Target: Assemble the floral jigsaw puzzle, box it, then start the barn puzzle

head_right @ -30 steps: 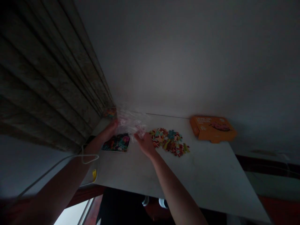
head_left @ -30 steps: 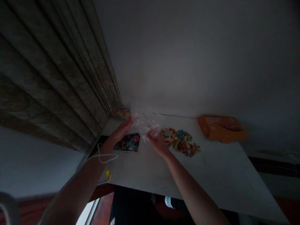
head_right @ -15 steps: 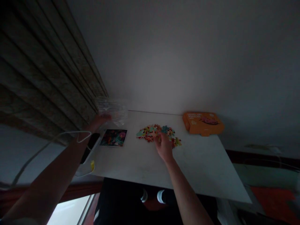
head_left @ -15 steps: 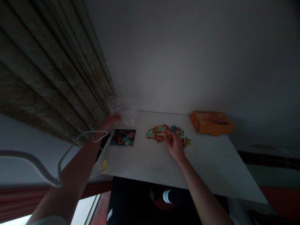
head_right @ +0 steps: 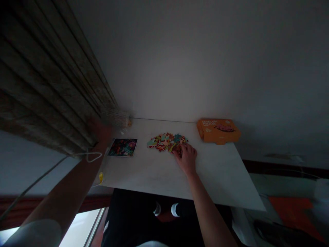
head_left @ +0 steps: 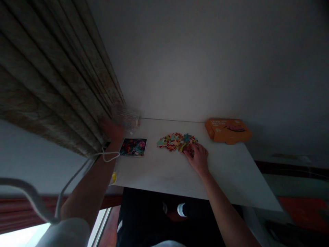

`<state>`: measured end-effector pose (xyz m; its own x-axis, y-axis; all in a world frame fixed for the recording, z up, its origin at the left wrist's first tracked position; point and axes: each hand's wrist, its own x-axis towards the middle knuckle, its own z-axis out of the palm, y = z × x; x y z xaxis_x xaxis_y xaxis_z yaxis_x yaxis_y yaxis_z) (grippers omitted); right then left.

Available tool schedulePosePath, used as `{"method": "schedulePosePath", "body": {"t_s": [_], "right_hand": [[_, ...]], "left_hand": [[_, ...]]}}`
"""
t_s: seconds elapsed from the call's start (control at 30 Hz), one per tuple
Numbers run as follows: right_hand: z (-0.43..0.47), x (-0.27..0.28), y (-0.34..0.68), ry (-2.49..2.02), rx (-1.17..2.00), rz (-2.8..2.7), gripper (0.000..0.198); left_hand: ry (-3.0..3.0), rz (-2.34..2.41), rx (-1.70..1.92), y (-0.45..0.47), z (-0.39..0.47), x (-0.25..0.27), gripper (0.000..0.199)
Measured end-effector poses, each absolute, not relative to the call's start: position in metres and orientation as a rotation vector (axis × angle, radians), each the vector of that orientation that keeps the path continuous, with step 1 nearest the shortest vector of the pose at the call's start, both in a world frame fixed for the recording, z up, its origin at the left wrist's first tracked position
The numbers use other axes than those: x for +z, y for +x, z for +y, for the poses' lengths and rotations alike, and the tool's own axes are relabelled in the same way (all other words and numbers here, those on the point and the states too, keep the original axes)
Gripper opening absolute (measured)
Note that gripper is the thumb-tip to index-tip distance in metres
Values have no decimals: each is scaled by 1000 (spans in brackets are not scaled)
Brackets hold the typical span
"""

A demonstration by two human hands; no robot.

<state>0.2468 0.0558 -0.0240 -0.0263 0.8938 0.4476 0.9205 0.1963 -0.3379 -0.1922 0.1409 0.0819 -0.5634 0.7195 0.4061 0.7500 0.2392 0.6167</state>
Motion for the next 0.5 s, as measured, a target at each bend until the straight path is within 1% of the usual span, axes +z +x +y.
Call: {"method": "schedulePosePath", "body": {"t_s": [0.03, 0.07, 0.13, 0.2, 0.23, 0.3, 0.37, 0.4, 0.5], "right_hand": [[56, -23, 247, -1687, -61, -1911, 54], [56, -23, 247, -1686, -61, -1916, 54], [55, -22, 247, -1686, -59, -1924, 54], [55, -22, 247, -1689, -45, -1925, 52], [55, -23, 247, -1689, -35, -1921, 52], [55, -23, 246, -1687, -18, -1904, 52], [55, -24, 246, -1682, 0, -1888, 53], [56, -25, 247, -1682, 9, -1881, 53], [55, -25, 248, -1689, 23, -1865, 54]], "left_hand": [[-1316, -2360, -1239, -181, 136, 79, 78], [-1283, -2296, -1223, -171, 131, 76, 78], [-1360, -2247, -1178, -153, 119, 69, 69], [-1632, -2257, -1041, -140, 108, 60, 52], [-1826, -2256, -910, -136, 102, 56, 46], [-2196, -2214, -574, -130, 92, 50, 41], [-2375, -2193, -303, -128, 86, 45, 45], [-2408, -2205, -211, -129, 84, 44, 51], [-2534, -2233, 66, -137, 81, 41, 79]]}}
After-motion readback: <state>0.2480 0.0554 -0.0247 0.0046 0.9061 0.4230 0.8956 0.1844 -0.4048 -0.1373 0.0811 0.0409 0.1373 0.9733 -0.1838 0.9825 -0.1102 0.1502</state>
